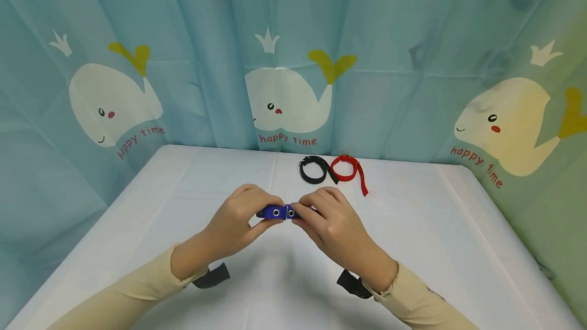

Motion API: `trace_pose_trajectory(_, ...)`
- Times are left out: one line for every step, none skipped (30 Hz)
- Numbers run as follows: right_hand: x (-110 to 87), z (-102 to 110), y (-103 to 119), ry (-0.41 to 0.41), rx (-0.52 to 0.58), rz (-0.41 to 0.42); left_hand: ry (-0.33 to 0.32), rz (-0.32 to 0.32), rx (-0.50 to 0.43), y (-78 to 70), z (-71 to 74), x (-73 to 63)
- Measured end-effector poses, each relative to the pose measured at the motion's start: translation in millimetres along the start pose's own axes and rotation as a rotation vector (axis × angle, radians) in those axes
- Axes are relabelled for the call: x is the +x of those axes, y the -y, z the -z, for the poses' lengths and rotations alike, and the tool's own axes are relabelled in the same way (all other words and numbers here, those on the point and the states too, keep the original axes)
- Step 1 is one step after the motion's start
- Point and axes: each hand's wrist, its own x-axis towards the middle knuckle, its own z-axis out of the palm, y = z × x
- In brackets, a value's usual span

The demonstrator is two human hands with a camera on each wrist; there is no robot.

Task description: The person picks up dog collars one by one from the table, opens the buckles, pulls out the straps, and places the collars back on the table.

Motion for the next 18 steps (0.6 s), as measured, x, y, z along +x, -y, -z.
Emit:
trace_pose_trajectory(0.7, -1.1, 0.3, -0.015, 0.003, 0.016, -0.003, -0.02, 0.012, -0.3, -0.9, 0.0)
trace_pose_trajectory(1.2, -1.9, 0.4, -0.026, 0.006, 0.03, -0.007, -0.042, 0.031, -0.6, -1.3, -0.1)
trace_pose_trajectory(1.1, -2.2, 0.1, -0.026, 0.002, 0.033, -0.011, -0.063, 0.051, -0.8, -1.6, -0.3)
trace_pose_trajectory(0.4, -1.8, -0.5, -0.019, -0.009, 0.025, -0.02, -0.086, 0.077, -0.6, -2.1, -0.8)
trace_pose_trajectory(-0.6, -1.0, -1.6, -0.007, -0.021, 0.011, -0.031, -0.107, 0.1, -0.5, -1.7, -1.1)
trace_pose_trajectory(-1.9, 0.0, -3.2, 0.003, -0.034, -0.004, -0.041, -0.128, 0.121, -0.4, -0.8, -1.4)
trace_pose_trajectory(-3.4, 1.2, -4.9, 0.014, -0.046, -0.014, -0.051, -0.149, 0.146, -0.2, 0.4, -1.8)
trace_pose_trajectory(-4.9, 2.3, -6.8, 0.022, -0.062, -0.015, -0.059, -0.171, 0.17, 0.0, 1.7, -2.1)
trace_pose_trajectory(-6.3, 3.2, -8.8, 0.025, -0.079, -0.009, -0.064, -0.19, 0.188, 0.5, 2.8, -2.4)
trace_pose_trajectory(-7.4, 3.5, -10.8, 0.019, -0.092, 0.007, -0.067, -0.206, 0.202, 0.9, 3.9, -2.6)
trace_pose_trajectory(-8.3, 3.4, -12.6, 0.007, -0.1, 0.03, -0.064, -0.215, 0.21, 1.0, 5.1, -2.6)
trace_pose_trajectory(-8.8, 3.0, -13.9, -0.007, -0.106, 0.057, -0.058, -0.22, 0.216, 1.4, 5.6, -2.7)
trace_pose_trajectory(-8.9, 2.4, -14.8, -0.022, -0.11, 0.084, -0.05, -0.222, 0.221, 1.7, 5.6, -2.8)
trace_pose_trajectory(-8.8, 1.5, -15.2, -0.036, -0.114, 0.107, -0.042, -0.219, 0.219, 1.9, 5.2, -2.7)
trace_pose_trajectory(-8.6, 0.5, -15.0, -0.045, -0.119, 0.125, -0.031, -0.215, 0.212, 2.1, 4.5, -2.8)
trace_pose_trajectory(-8.2, -0.6, -14.4, -0.05, -0.121, 0.139, -0.021, -0.209, 0.2, 1.9, 3.6, -2.9)
trace_pose_trajectory(-8.0, -1.5, -13.3, -0.048, -0.124, 0.148, -0.012, -0.203, 0.185, 1.7, 2.5, -2.8)
trace_pose_trajectory(-7.7, -2.3, -12.0, -0.04, -0.127, 0.155, -0.006, -0.2, 0.169, 1.4, 1.4, -2.6)
